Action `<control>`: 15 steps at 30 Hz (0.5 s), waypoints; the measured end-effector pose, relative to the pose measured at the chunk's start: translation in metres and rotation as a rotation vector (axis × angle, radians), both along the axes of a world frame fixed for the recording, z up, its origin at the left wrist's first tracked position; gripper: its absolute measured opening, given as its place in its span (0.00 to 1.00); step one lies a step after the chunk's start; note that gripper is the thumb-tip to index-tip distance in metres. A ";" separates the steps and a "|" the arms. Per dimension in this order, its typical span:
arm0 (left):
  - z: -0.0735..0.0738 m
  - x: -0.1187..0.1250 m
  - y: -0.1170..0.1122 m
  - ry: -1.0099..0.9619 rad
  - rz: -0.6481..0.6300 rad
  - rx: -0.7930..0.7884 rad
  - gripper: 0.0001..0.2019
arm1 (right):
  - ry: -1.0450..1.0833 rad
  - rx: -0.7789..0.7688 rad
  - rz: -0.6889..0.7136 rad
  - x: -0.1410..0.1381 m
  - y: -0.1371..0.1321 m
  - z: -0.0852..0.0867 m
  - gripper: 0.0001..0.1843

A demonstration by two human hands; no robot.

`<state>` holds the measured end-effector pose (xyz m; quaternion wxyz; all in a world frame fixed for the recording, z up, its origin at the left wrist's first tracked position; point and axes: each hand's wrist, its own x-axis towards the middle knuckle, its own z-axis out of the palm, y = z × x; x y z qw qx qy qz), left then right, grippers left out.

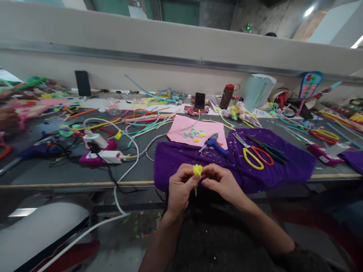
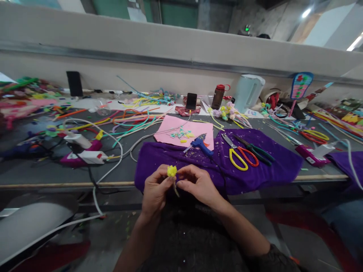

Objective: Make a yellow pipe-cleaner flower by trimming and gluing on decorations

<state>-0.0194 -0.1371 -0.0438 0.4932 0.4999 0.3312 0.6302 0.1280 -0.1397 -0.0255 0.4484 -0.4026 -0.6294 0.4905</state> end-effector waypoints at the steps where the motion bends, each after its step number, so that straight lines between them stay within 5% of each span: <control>1: 0.000 0.001 0.001 -0.040 -0.009 -0.014 0.02 | 0.008 0.003 0.001 -0.003 0.000 -0.001 0.11; 9: 0.002 0.009 0.005 -0.217 -0.007 -0.184 0.06 | -0.047 0.133 -0.020 -0.014 0.004 0.000 0.04; 15: 0.001 0.005 0.004 -0.292 -0.172 -0.415 0.13 | 0.052 -0.028 0.032 -0.010 0.006 0.006 0.09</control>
